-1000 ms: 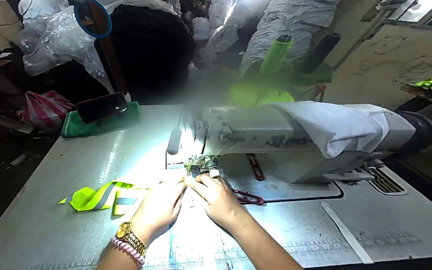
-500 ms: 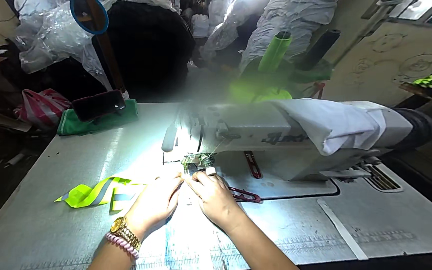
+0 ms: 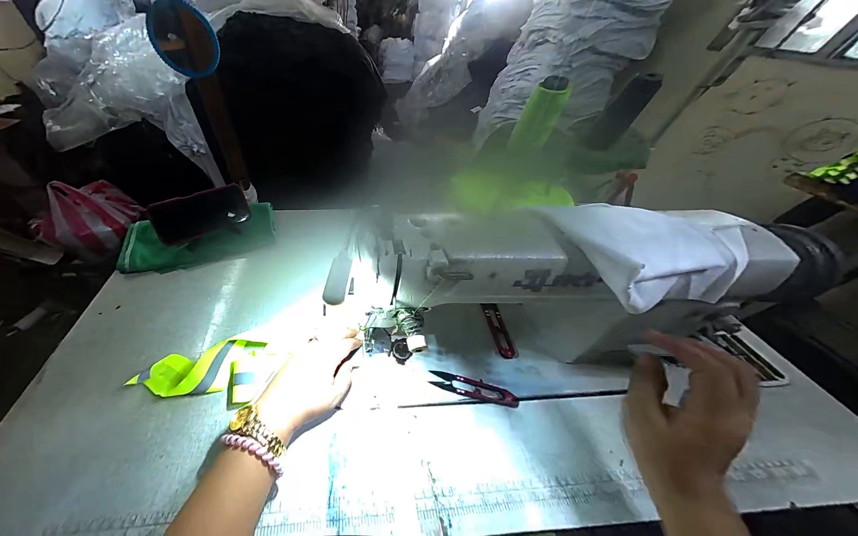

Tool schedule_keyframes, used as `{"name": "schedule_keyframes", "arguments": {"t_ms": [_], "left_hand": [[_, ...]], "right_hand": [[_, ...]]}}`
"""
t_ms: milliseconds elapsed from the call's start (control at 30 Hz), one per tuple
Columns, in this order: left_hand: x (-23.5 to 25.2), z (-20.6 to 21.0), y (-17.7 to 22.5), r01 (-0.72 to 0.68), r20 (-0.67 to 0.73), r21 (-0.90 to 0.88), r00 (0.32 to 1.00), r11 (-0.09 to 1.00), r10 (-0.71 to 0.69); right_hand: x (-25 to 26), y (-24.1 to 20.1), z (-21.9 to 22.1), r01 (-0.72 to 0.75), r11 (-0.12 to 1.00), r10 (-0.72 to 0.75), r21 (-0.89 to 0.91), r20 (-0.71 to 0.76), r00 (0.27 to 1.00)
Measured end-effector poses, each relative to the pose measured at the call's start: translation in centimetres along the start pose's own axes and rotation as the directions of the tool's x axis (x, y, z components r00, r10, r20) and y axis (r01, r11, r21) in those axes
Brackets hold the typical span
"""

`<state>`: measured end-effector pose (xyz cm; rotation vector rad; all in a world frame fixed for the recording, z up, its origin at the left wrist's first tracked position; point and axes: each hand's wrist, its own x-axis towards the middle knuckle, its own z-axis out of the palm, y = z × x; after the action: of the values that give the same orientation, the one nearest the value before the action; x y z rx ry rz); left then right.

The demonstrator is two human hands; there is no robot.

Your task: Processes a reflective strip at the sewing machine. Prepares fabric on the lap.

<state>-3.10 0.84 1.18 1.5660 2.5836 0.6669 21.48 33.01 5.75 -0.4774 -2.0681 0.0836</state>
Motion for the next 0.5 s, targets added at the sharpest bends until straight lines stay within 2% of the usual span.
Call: {"name": "schedule_keyframes", "arguments": {"t_ms": [67,167,300,500], "left_hand": [[0.2,-0.2,0.1,0.027,0.047,0.003,0.998,1.0,-0.027],[0.3,0.0,0.0,0.046,0.059,-0.001,0.997,0.999,-0.046],[0.2,0.0,0.1,0.042,0.05,-0.016,0.998,0.999,-0.041],[0.3,-0.2,0.2,0.05,0.063,-0.021,0.997,0.999,-0.049]], "right_hand": [[0.7,4.2,-0.4,-0.078,0.993,0.088,-0.09,0.107,0.99],[0.5,7.7,0.0,-0.017,0.991,0.044,-0.133,0.202,0.978],[-0.3,8.3,0.0,0.038,0.993,-0.016,-0.11,0.195,0.981],[-1.8,7.8,0.4,-0.012,0.992,0.031,-0.128,0.154,0.988]]}}
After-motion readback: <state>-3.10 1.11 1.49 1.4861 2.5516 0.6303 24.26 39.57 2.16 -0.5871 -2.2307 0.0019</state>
